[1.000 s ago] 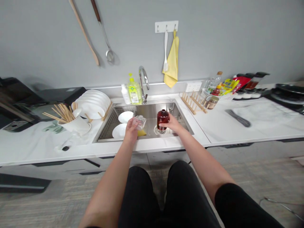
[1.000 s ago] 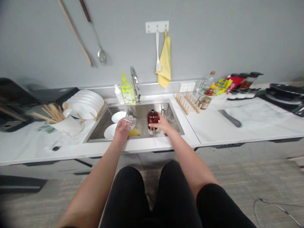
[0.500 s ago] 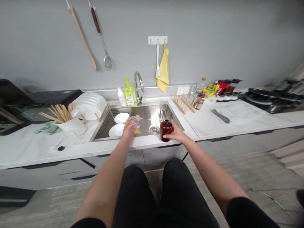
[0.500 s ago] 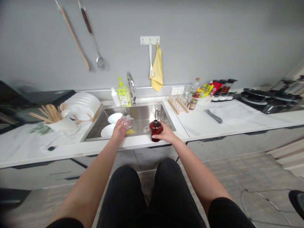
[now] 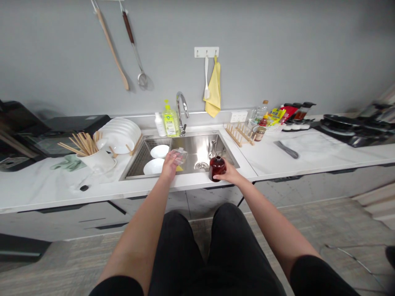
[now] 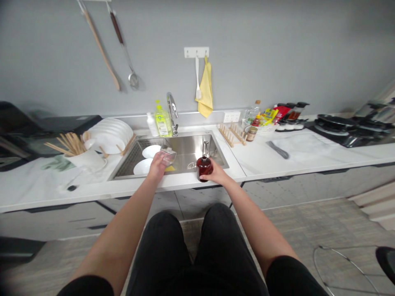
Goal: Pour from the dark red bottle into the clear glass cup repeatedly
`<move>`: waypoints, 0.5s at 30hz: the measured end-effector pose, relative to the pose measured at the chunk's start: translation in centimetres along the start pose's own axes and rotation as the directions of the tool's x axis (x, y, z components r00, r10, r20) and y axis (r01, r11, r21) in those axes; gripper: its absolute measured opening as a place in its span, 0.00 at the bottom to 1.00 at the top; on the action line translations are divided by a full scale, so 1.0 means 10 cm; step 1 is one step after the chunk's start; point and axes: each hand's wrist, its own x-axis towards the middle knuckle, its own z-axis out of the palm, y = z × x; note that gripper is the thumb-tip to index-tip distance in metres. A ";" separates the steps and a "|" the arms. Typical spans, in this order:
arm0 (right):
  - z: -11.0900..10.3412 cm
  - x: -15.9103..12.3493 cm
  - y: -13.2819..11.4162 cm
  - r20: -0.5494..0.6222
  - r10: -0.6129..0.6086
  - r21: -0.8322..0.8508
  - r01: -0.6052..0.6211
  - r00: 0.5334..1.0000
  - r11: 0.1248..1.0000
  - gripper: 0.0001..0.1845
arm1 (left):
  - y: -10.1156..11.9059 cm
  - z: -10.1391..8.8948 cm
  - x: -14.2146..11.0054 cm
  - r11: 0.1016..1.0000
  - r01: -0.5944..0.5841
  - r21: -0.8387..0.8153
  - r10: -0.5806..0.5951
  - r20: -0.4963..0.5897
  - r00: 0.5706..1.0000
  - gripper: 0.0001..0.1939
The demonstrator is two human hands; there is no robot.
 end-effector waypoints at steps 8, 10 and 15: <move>-0.05 -0.18 -0.04 -0.175 -0.101 0.038 0.110 0.979 0.993 0.61 | 0.05 0.01 -0.15 1.000 0.010 0.002 -0.010 -0.027 1.000 0.30; 0.03 -0.34 -0.18 -0.439 -0.167 -0.068 0.152 0.883 0.986 0.41 | 0.07 0.01 -0.23 0.999 -0.028 0.031 0.029 -0.055 0.998 0.29; 0.81 -0.49 -0.66 -0.297 -0.323 -0.242 0.256 0.899 0.936 0.12 | 0.09 0.00 -0.37 0.983 -0.109 0.150 0.127 -0.111 0.986 0.24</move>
